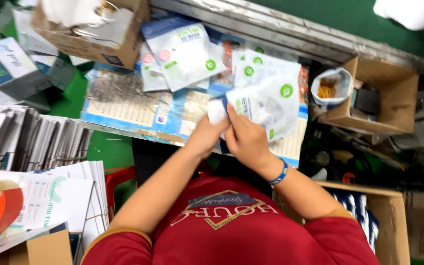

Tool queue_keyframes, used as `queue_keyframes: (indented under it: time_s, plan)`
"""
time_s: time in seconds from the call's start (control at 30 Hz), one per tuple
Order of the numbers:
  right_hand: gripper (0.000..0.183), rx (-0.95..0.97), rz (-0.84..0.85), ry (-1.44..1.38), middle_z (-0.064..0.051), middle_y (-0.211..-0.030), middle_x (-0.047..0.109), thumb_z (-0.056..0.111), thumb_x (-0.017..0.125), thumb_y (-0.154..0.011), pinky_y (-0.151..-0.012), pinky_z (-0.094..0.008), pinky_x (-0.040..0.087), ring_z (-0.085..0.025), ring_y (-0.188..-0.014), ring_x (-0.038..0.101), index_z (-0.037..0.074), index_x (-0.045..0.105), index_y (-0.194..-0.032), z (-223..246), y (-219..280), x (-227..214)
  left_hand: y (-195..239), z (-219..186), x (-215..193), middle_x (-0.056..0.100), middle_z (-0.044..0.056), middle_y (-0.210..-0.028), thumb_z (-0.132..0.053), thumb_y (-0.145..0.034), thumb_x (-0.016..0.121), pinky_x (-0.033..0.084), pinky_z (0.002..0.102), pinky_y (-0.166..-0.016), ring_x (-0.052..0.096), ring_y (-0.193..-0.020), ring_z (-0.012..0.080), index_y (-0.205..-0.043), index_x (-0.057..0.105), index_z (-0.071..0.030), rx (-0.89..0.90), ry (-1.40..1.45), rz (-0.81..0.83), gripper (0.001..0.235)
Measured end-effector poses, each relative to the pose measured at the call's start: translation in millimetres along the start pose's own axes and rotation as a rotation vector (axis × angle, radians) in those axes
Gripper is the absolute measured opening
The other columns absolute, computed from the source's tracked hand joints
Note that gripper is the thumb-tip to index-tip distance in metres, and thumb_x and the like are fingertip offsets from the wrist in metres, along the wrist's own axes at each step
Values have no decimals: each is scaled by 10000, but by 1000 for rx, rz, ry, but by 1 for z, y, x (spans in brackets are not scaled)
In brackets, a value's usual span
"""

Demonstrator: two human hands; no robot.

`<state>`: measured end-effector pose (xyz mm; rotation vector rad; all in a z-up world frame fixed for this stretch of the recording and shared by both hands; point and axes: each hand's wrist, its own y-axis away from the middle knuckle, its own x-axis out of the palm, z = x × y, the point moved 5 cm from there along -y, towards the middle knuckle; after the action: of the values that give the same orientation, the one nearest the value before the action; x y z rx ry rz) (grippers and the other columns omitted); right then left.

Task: The person picks white face masks from a conveyor belt and inserts them into plastic pouches, pressing the pouches closed. They also stack printed boxes, seal a box with a tape dispenser, and place packed pouches into a cardboard box.

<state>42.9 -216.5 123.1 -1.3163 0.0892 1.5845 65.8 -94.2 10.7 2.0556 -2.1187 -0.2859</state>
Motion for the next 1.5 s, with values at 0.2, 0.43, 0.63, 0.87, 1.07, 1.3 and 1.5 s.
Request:
queue_keyframes:
  time_s: [0.2, 0.43, 0.63, 0.87, 1.07, 1.3, 1.5]
  plan:
    - [76, 104, 440, -460, -158, -881, 680, 126, 554, -1091, -691, -432, 541, -348, -774, 689, 67, 600, -1079, -45, 121, 84, 51, 81, 40, 664, 157, -1315, -171, -983, 511, 489, 438, -1083, 623, -1228, 280, -1369, 567, -23, -399, 1160, 379, 417]
    - [707, -219, 268, -478, -264, -1097, 680, 268, 780, -809, -812, -442, 540, -433, -946, 671, -37, 522, -1393, 29, 15, -80, 95, 66, 45, 626, 137, -1376, -339, -1122, 495, 454, 355, -1051, 582, -1257, 227, -1409, 555, -31, 260, -316, 749, 426]
    - [459, 33, 734, -566, -180, -1027, 754, 320, 857, -838, -830, -401, 570, -362, -957, 737, 9, 744, -1155, -7, 61, -33, 86, 87, 41, 750, 176, -1079, -297, -1054, 606, 555, 384, -879, 728, -1045, 278, -1192, 724, -33, 298, -387, 693, 320]
    - [234, 502, 420, -843, -80, -815, 777, 174, 762, -865, -695, -281, 556, -96, -738, 668, 8, 779, -1028, -50, 69, -20, 106, -84, 7, 696, 157, -952, -243, -828, 766, 497, 432, -787, 644, -928, 326, -1043, 745, -36, 787, -686, -172, 299]
    - [239, 360, 249, -743, -64, -644, 591, 141, 770, -900, -566, -306, 431, -94, -624, 508, -28, 655, -777, -48, 63, -23, 84, -64, 3, 681, 99, -953, -229, -818, 785, 410, 425, -901, 596, -1047, 278, -1038, 738, -43, 551, -686, 28, 293]
    - [282, 286, 8, -657, -81, -621, 516, 111, 765, -873, -543, -332, 412, -171, -580, 509, -14, 581, -700, -59, 53, -47, 67, -35, -24, 735, 125, -901, -248, -901, 704, 551, 401, -842, 721, -867, 275, -1000, 722, -97, 97, -544, 318, 182]
    - [468, 533, 40, -259, -147, -646, 546, 393, 635, -1014, -595, -387, 412, -189, -620, 500, -37, 669, -833, -117, -89, 10, -49, -187, -115, 704, 121, -960, -374, -900, 665, 428, 543, -818, 623, -938, 354, -902, 802, -216, 777, -1568, -91, 209]
